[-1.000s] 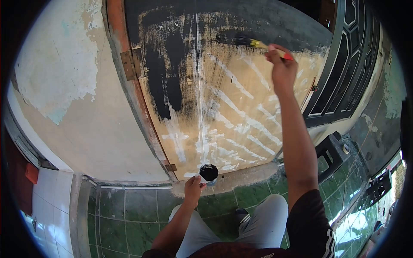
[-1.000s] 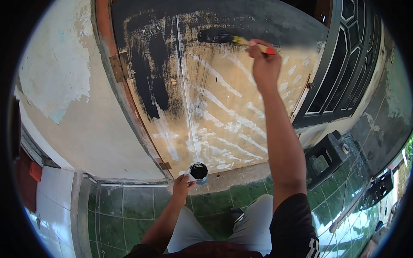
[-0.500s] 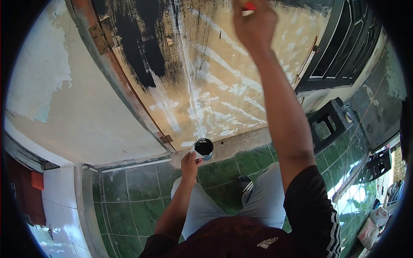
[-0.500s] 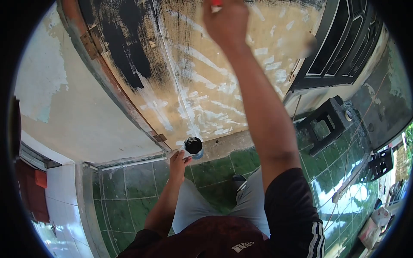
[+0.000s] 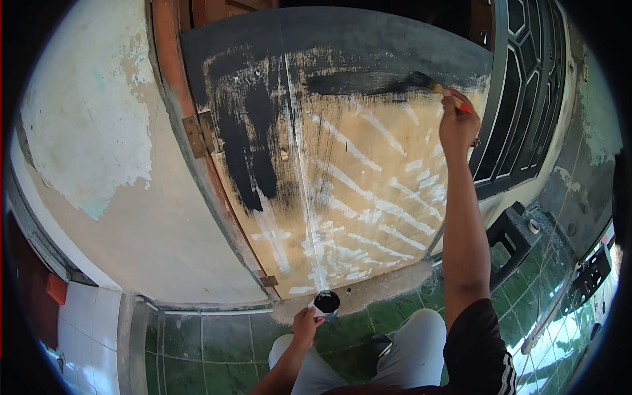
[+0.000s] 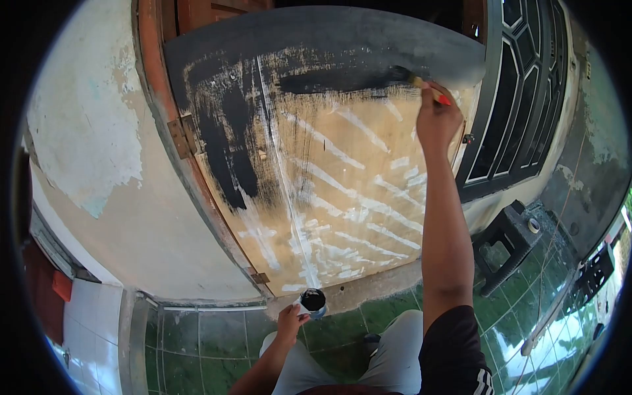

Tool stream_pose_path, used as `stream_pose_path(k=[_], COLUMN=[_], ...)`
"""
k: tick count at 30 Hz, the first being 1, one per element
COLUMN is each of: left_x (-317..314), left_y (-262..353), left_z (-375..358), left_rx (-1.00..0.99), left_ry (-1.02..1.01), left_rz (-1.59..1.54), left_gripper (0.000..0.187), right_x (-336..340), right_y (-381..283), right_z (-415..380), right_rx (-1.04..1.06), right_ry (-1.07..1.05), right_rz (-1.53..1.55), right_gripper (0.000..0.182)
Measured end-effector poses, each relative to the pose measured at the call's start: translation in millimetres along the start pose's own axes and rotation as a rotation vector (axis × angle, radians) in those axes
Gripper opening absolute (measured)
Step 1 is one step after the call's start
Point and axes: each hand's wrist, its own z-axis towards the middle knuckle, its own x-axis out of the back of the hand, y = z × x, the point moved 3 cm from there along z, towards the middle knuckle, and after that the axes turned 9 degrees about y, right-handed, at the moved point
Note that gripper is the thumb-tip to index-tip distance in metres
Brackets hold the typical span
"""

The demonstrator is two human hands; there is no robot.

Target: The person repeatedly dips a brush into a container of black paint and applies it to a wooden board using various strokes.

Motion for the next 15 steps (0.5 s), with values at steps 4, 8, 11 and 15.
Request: stream_pose_path(k=[4, 8, 11, 15], left_x=[-1, -6, -13, -17], left_y=[-4, 2, 12, 18], left_z=[-1, -9, -14, -18], left_rx=[-0.003, -0.014, -0.023, -0.034], left_ry=[-0.004, 0.002, -0.006, -0.017], left_rz=[-0.021, -0.037, -0.038, -0.05], left_gripper=[0.028, 0.029, 0.032, 0.033], right_x=[-4, -71, -107, -125], right_y=[-8, -62, -136, -167], right_z=[-4, -94, -166, -178], right_rx=[0.342, 0.481, 0.468, 0.189], right_ry=[0.104, -0.133, -0.34, -0.39], right_rz=[-0.119, 0.086, 0.354, 0.505], right_gripper=[0.008, 0.014, 0.011, 0.013])
